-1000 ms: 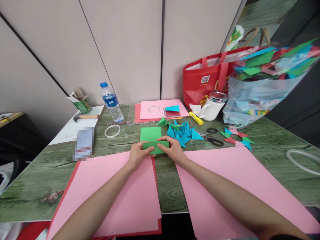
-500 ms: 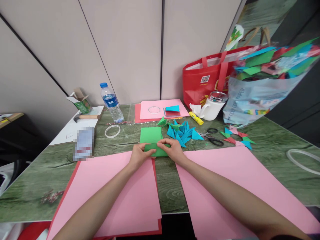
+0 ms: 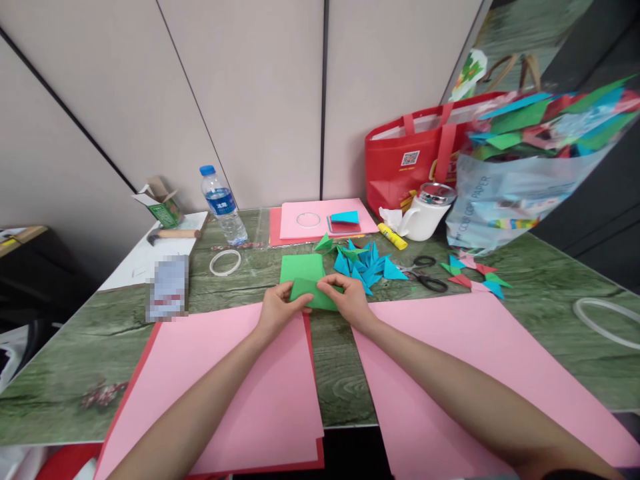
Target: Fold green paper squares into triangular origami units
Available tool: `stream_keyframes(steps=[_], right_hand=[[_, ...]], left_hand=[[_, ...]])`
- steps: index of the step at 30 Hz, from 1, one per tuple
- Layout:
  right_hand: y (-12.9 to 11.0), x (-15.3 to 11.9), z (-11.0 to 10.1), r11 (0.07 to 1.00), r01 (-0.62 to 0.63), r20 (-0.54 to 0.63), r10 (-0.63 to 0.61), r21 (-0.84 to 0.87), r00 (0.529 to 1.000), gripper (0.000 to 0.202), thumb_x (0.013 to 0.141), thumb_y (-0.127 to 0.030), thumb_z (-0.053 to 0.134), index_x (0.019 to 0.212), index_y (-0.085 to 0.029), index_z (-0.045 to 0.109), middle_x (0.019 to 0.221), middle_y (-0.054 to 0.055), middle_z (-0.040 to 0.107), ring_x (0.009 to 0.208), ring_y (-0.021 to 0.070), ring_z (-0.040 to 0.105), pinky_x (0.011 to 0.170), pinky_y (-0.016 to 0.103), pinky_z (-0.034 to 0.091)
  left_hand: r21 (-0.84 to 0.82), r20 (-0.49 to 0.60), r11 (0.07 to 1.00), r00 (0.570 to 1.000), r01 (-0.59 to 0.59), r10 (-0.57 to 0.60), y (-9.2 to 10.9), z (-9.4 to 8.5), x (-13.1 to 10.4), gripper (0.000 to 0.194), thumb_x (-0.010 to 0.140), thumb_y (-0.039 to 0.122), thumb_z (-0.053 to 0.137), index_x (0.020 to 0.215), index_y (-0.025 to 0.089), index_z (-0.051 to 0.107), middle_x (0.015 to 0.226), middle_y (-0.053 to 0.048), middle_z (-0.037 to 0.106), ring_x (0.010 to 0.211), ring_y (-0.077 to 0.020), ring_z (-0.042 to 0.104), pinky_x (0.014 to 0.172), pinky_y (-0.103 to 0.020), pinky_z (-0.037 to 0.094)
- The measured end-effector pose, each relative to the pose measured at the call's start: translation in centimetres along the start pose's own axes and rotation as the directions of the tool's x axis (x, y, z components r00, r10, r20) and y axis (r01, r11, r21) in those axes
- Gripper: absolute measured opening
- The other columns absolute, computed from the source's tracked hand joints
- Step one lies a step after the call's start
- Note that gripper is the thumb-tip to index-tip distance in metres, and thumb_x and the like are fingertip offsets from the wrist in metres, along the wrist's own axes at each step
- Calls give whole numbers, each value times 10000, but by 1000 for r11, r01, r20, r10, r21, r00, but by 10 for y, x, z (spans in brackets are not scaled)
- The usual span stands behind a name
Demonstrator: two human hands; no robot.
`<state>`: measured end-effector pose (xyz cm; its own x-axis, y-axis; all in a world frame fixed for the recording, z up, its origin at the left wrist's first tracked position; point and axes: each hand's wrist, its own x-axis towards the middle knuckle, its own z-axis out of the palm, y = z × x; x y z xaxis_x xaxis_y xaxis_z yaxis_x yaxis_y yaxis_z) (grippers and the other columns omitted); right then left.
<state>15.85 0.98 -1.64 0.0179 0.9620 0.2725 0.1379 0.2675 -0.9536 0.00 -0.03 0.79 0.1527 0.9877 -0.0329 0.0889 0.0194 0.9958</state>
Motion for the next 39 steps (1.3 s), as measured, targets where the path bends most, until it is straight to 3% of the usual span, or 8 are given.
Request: stream_keyframes(steps=[3,6,13,21,34,39], right_hand=[[-2,-1,0,999,-9,-75,12,42,997,181,694,-342,597,688,-163,625,719,27,648,717,173,578,694,294,438],[-5,-2,2,998,-13,-53,17,64,998,172,695,-332,599,684,-163,625,715,26,646,707,168,577,688,291,439],[-4,-3,5,995,-38,-66,44,90,997,173,684,-329,611,678,-157,632,704,32,646,682,164,574,664,289,445],[-2,-3,6,992,-57,-56,64,110,996,176,678,-329,613,686,-155,637,703,33,643,676,162,571,659,293,447],[5,2,1,987,-82,-98,96,141,991,190,660,-343,628,686,-155,634,703,33,646,670,158,566,664,293,442],[3,1,1,990,-71,-95,83,125,992,192,662,-347,624,682,-157,633,699,31,646,674,161,566,667,296,441]], left_hand=[[-45,64,998,997,53,-50,4,1,-2,318,596,317,699,805,98,601,664,-37,681,585,-190,649,540,-273,532],[-68,145,988,981,140,-129,7,5,-5,333,619,327,686,815,67,617,638,-82,689,566,-195,649,548,-284,534],[-130,147,967,969,219,-200,4,7,-5,331,621,337,685,758,42,627,608,-122,685,533,-198,648,543,-291,538],[-191,125,960,975,206,-184,-3,6,-3,303,601,317,703,717,52,615,608,-121,685,551,-224,654,576,-331,546],[-98,81,985,988,139,-131,3,-1,0,354,631,427,649,615,92,534,654,-141,687,585,-234,659,549,-334,542],[-136,88,983,990,125,-113,3,0,-1,350,614,416,666,620,98,518,646,-138,688,621,-243,663,593,-348,548]])
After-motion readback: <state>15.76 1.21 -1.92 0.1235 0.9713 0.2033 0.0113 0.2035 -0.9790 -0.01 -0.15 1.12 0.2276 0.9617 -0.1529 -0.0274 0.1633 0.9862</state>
